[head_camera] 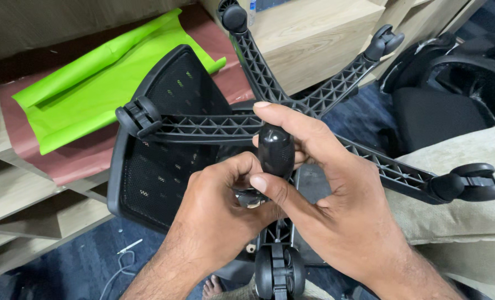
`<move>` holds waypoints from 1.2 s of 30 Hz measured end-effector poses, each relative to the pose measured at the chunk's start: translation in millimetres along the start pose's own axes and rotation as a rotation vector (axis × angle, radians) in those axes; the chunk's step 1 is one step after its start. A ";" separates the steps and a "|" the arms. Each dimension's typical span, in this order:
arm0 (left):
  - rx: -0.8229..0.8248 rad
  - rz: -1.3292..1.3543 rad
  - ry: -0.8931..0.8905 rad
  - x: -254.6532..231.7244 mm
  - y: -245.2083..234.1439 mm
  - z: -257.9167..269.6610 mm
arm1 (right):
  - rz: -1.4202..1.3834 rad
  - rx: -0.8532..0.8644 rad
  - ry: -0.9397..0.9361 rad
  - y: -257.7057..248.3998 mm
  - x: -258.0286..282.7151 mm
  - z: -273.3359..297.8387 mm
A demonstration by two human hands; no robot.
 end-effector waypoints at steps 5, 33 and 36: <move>0.044 0.063 0.018 5.0 2.1 0.9 | 0.032 0.011 -0.043 3.4 -4.2 5.0; 0.069 0.049 -0.084 12.2 23.5 9.4 | 0.096 -0.019 -0.170 -6.3 -5.3 15.9; -0.040 0.149 0.030 10.7 29.6 9.9 | 0.042 -0.011 -0.010 -5.3 -9.8 18.9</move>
Point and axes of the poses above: each hand's wrist, its own z-axis away from the middle knuckle, its own y-axis out of the palm, x = y × z, the point moved 2 cm from there along -z, towards the middle knuckle, and after that the axes turned 12 degrees about y, right-handed, at the moved point
